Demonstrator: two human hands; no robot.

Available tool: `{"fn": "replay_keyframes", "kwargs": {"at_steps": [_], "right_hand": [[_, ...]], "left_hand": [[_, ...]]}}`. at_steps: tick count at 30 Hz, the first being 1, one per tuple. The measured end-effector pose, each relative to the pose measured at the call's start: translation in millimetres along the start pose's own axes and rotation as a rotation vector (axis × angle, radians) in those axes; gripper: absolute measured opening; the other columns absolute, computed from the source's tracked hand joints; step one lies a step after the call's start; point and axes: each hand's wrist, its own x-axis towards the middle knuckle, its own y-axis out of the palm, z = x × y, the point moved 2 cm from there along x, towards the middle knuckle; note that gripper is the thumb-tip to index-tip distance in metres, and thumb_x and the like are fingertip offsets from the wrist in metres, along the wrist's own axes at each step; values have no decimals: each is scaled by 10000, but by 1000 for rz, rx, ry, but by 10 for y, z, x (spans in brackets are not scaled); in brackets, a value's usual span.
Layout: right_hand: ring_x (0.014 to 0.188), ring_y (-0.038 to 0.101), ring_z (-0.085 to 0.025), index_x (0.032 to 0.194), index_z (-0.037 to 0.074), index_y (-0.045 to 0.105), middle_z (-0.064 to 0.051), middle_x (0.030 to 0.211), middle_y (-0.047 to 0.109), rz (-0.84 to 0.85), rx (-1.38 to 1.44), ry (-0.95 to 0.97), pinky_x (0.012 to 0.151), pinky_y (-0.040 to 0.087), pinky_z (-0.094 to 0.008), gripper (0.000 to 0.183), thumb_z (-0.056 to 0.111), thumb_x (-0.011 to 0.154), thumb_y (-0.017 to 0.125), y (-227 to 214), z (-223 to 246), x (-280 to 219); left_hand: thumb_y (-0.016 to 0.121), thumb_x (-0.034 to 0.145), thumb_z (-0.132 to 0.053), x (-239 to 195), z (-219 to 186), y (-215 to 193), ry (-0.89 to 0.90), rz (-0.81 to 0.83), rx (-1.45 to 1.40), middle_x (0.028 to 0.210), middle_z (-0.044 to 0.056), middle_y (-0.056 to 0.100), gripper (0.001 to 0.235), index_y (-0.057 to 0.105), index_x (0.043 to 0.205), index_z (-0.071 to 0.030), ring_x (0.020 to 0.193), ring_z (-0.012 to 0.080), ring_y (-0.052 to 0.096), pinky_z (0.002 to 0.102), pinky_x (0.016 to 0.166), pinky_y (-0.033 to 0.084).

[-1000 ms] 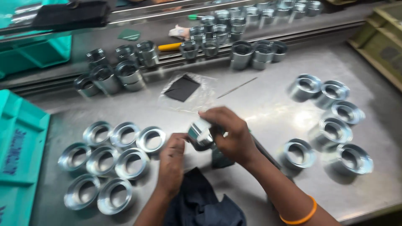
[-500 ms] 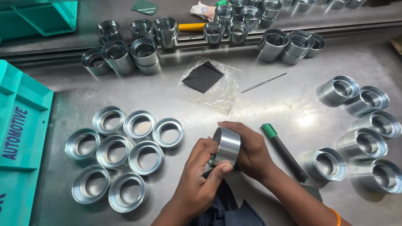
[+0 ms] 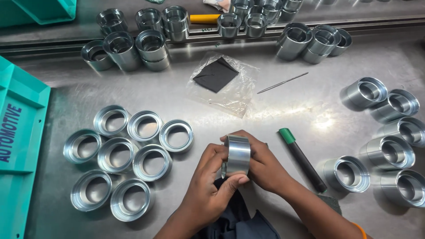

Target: Inspecting, deburring with sandpaper, and wiping metal rings before sorting them into plastic bins.

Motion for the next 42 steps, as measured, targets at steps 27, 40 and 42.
{"fn": "replay_keyframes", "kwargs": {"at_steps": [27, 40, 42], "right_hand": [[1527, 288, -250, 1525, 75, 413, -118, 1648, 325, -78, -1334, -11, 1213, 156, -612, 639, 298, 927, 396, -269, -560, 1916], [1366, 613, -381, 1368, -22, 610, -261, 1411, 633, 29, -648, -777, 1237, 399, -472, 531, 369, 1092, 379, 144, 358, -101], [1259, 700, -356, 1334, 7, 663, -229, 1318, 707, -9, -529, -603, 1117, 509, -446, 560, 405, 1066, 374, 99, 111, -76]], "left_hand": [[701, 756, -103, 32, 136, -168, -39, -373, 174, 974, 133, 608, 316, 625, 1027, 39, 881, 278, 650, 385, 800, 525], [774, 745, -160, 22, 318, -71, -67, -427, 326, 918, 143, 629, 263, 661, 892, 27, 893, 329, 632, 422, 773, 509], [763, 692, -163, 22, 262, -91, -77, -366, 269, 903, 126, 631, 308, 659, 917, 20, 838, 298, 663, 403, 737, 527]]}}
